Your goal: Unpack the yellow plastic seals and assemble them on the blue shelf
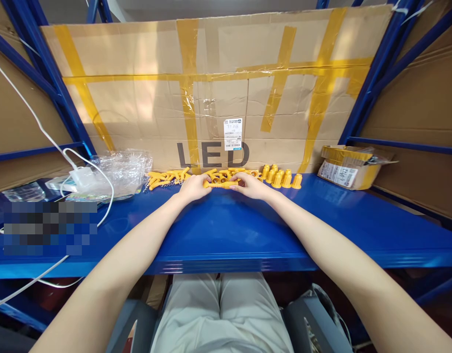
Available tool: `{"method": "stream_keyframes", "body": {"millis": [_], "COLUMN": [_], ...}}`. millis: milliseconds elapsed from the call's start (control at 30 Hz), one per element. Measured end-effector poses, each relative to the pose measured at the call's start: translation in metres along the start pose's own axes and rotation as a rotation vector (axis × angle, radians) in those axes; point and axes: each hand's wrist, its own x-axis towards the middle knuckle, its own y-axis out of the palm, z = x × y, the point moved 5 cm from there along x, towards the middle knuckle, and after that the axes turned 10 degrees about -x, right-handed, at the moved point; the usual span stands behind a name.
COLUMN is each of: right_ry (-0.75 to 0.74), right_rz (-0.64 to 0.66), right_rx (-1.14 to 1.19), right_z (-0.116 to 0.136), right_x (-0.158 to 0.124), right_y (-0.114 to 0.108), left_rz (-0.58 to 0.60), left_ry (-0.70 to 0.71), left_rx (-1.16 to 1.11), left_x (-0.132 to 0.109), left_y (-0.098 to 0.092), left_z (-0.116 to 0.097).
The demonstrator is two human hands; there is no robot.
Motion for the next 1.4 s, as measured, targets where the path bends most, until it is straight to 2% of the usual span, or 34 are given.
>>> {"method": "stream_keyframes", "body": {"millis": [167, 333, 633, 900, 1000, 1167, 1400], "right_ry": [0.132, 0.188, 0.286, 0.211, 0.208, 0.277, 0.435], "right_rz": [0.046, 0.045, 0.121, -0.025, -0.022, 0.060, 0.136], "right_rx": [0.162, 0.324, 0.479, 0.368, 0.402, 0.522, 0.647], "right_z": [-0.009, -0.021, -0.015, -0.021, -0.020, -0.016, -0.014], "right_x": [-0.001, 0.000, -0.004, -0.001, -0.001, -0.002, -0.006], "right_y": [0.000, 0.001, 0.000, -0.004, -0.004, -0.002, 0.004], "left_rz": [0.006, 0.010, 0.002, 0.106, 0.063, -0.064, -0.061], "left_ry": [-0.012, 0.001, 0.013, -0.060, -0.057, 0.031, 0.009], "left_rx": [0.018, 0.009, -0.036, -0.275, -0.236, -0.052, 0.076], "left_x": [0.000, -0.001, -0.001, 0.001, 0.001, -0.001, -0.004], "left_y": [-0.001, -0.003, -0.004, 0.003, 0.000, -0.008, -0.010], "left_z": [0.000, 0.000, -0.001, 0.007, 0.007, -0.001, -0.005]}}
